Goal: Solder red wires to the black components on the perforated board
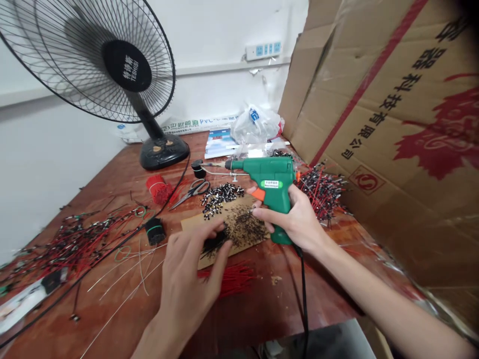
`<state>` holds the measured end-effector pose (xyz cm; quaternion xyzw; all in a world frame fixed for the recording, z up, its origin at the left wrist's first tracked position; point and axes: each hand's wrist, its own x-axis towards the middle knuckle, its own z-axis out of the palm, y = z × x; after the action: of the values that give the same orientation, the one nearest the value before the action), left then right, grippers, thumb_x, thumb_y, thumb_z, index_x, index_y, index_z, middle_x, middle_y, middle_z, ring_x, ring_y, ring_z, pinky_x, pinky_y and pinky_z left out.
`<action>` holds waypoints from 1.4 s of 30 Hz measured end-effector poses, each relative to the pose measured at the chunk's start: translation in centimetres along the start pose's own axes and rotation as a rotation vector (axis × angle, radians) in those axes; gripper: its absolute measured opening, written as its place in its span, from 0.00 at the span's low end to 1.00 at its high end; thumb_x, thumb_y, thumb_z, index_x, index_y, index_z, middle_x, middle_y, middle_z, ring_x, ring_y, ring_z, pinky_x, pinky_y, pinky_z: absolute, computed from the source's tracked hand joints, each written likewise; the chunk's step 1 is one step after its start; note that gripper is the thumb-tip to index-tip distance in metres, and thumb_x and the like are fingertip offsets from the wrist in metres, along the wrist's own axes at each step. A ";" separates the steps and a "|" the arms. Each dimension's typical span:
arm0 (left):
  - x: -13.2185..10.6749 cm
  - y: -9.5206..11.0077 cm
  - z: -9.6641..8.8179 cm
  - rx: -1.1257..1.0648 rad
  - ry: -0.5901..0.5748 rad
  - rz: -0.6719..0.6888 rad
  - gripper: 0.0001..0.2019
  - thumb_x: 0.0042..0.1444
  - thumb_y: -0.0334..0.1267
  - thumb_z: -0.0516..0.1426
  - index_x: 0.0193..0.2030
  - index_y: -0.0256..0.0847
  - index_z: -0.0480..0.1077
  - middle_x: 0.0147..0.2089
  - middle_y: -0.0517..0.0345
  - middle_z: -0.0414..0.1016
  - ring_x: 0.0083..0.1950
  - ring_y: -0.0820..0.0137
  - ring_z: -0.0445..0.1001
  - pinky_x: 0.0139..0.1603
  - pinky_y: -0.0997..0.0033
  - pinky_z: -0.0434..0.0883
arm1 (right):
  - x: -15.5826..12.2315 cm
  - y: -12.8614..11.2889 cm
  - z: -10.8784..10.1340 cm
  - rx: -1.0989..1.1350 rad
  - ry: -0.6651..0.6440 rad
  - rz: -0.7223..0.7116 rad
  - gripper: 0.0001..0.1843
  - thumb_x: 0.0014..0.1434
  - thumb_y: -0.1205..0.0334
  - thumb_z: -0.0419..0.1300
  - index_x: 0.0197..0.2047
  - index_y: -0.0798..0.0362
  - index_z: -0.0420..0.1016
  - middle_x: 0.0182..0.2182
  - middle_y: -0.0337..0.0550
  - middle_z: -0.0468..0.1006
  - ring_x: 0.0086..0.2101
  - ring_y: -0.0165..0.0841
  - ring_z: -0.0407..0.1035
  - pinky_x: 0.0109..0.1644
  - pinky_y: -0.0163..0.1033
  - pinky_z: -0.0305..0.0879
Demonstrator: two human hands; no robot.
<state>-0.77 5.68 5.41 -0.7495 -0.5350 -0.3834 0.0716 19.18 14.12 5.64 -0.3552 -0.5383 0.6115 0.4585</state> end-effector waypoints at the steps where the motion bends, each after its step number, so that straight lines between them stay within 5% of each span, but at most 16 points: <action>1: 1.2 0.0 0.4 -0.022 -0.003 0.004 0.23 0.56 0.33 0.62 0.59 0.42 0.65 0.48 0.57 0.74 0.49 0.72 0.71 0.53 0.69 0.65 | 0.0 0.0 0.0 0.002 -0.013 0.011 0.33 0.45 0.55 0.70 0.50 0.56 0.61 0.39 0.41 0.74 0.20 0.16 0.64 0.22 0.23 0.63; 5: 4.6 -0.4 2.3 -0.139 -0.100 0.194 0.17 0.59 0.33 0.60 0.54 0.48 0.68 0.49 0.64 0.76 0.49 0.76 0.73 0.53 0.69 0.65 | -0.1 0.0 0.2 0.019 -0.036 0.073 0.35 0.44 0.55 0.71 0.52 0.56 0.62 0.33 0.39 0.73 0.20 0.17 0.65 0.21 0.22 0.61; 10: 5.0 -0.8 3.7 -0.186 -0.032 0.222 0.17 0.57 0.29 0.60 0.52 0.49 0.71 0.46 0.66 0.78 0.45 0.77 0.74 0.48 0.71 0.66 | 0.2 0.2 0.4 0.024 0.006 0.091 0.37 0.42 0.56 0.72 0.53 0.54 0.63 0.33 0.38 0.72 0.20 0.17 0.65 0.23 0.23 0.65; 14: 4.0 -0.7 4.2 -0.232 0.028 0.065 0.14 0.57 0.30 0.61 0.49 0.48 0.74 0.44 0.67 0.78 0.43 0.79 0.75 0.46 0.76 0.69 | 0.4 0.5 0.6 0.016 0.027 0.097 0.36 0.43 0.55 0.71 0.52 0.55 0.62 0.33 0.38 0.72 0.22 0.17 0.66 0.24 0.24 0.67; 20: 2.8 -0.2 5.0 -0.502 -0.097 -0.254 0.12 0.60 0.34 0.59 0.49 0.50 0.72 0.41 0.68 0.78 0.40 0.81 0.76 0.45 0.81 0.72 | 0.4 0.4 0.9 0.030 0.015 0.106 0.35 0.44 0.56 0.71 0.52 0.56 0.62 0.35 0.40 0.73 0.22 0.18 0.67 0.25 0.24 0.67; 32: 2.0 0.2 4.9 -0.644 -0.136 -0.339 0.15 0.62 0.36 0.57 0.55 0.51 0.72 0.53 0.63 0.76 0.52 0.77 0.76 0.55 0.80 0.72 | 0.6 0.8 0.8 0.054 0.014 0.086 0.36 0.46 0.54 0.70 0.55 0.56 0.62 0.37 0.42 0.74 0.23 0.17 0.67 0.26 0.23 0.67; 42: 2.8 -0.3 5.2 -0.907 -0.173 -0.618 0.11 0.59 0.42 0.60 0.44 0.38 0.69 0.42 0.54 0.79 0.44 0.72 0.78 0.47 0.77 0.74 | 0.8 1.1 1.1 0.068 0.044 0.116 0.40 0.45 0.52 0.70 0.57 0.60 0.60 0.43 0.50 0.75 0.24 0.16 0.67 0.26 0.23 0.68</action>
<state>1.97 10.59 3.52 -0.5421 -0.5150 -0.5157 -0.4183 17.67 14.46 4.76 -0.3832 -0.4854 0.6471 0.4459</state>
